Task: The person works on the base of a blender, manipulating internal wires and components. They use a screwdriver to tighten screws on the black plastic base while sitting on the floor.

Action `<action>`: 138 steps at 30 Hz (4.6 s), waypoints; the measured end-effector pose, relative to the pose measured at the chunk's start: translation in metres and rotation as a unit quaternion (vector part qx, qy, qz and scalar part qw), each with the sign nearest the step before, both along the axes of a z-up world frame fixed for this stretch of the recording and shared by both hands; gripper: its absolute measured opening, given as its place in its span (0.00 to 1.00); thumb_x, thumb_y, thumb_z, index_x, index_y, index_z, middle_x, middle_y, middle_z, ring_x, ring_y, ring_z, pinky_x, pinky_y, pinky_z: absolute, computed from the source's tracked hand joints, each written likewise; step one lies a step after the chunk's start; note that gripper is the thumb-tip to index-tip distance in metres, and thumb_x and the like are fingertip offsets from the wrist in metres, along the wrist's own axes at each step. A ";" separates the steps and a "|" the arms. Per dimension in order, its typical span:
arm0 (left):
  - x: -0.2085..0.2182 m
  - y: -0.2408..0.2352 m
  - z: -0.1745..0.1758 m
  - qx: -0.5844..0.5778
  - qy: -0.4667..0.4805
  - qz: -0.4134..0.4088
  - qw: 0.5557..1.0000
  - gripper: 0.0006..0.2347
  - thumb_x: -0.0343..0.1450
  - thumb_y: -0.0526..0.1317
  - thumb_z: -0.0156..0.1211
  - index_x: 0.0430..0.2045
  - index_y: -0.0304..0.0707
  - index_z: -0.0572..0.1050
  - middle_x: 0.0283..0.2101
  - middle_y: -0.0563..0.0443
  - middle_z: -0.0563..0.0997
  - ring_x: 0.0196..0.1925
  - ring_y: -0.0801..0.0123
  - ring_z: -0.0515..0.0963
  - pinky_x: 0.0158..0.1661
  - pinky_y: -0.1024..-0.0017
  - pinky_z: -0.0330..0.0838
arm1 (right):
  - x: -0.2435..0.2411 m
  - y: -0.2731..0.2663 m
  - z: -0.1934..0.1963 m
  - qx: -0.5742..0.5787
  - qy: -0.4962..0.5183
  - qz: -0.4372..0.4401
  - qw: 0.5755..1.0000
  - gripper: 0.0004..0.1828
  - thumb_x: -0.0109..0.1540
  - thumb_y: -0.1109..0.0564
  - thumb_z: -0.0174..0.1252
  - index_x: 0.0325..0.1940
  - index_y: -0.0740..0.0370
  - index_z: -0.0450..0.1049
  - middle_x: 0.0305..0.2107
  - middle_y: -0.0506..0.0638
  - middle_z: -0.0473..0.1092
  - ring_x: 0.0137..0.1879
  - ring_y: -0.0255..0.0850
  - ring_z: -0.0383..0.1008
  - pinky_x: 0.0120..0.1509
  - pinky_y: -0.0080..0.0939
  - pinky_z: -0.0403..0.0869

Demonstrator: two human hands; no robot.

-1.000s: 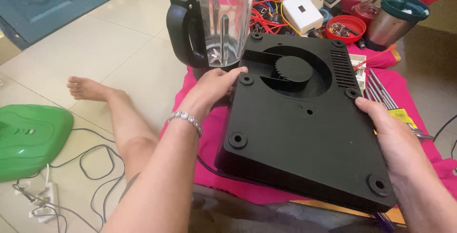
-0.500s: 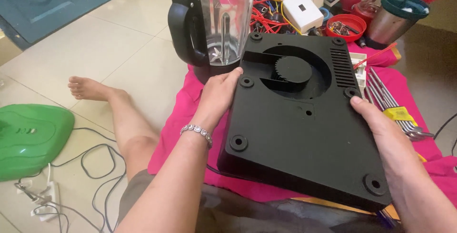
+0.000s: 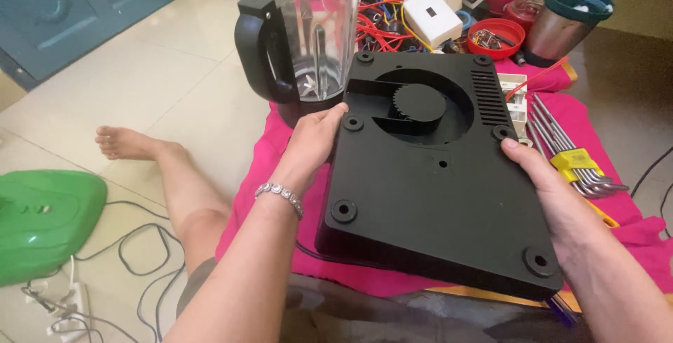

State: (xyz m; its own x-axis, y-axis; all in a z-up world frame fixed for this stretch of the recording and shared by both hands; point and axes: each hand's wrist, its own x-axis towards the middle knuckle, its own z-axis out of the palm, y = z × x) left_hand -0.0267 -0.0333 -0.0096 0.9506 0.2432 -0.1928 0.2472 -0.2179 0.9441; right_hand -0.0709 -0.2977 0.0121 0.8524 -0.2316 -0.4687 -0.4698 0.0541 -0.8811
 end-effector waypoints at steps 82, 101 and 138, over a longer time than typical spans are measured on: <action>0.033 -0.003 0.007 -0.006 0.072 -0.003 0.997 0.21 0.71 0.51 0.57 0.40 0.25 0.81 0.36 0.46 0.82 0.36 0.69 0.78 0.39 0.74 0.72 | 0.077 -0.024 -0.035 0.072 -0.027 0.063 0.995 0.22 0.64 0.43 0.55 0.55 0.58 0.75 0.42 0.55 0.75 0.40 0.42 0.70 0.40 0.38 0.64; 0.036 0.056 0.009 0.160 -0.320 0.267 0.895 0.23 0.70 0.53 0.61 0.50 0.33 0.69 0.49 0.42 0.76 0.51 0.60 0.75 0.52 0.64 0.67 | 0.072 -0.020 -0.026 0.008 -0.039 0.028 0.999 0.24 0.68 0.41 0.50 0.58 0.60 0.74 0.46 0.56 0.75 0.46 0.43 0.70 0.47 0.38 0.64; 0.110 0.048 0.094 -0.123 -0.325 0.234 0.908 0.22 0.58 0.61 0.60 0.18 0.37 0.79 0.18 0.55 0.77 0.19 0.78 0.75 0.26 0.81 0.72 | 0.093 -0.013 -0.010 0.032 0.010 0.031 0.999 0.22 0.70 0.46 0.50 0.55 0.66 0.76 0.40 0.58 0.76 0.37 0.42 0.68 0.36 0.38 0.61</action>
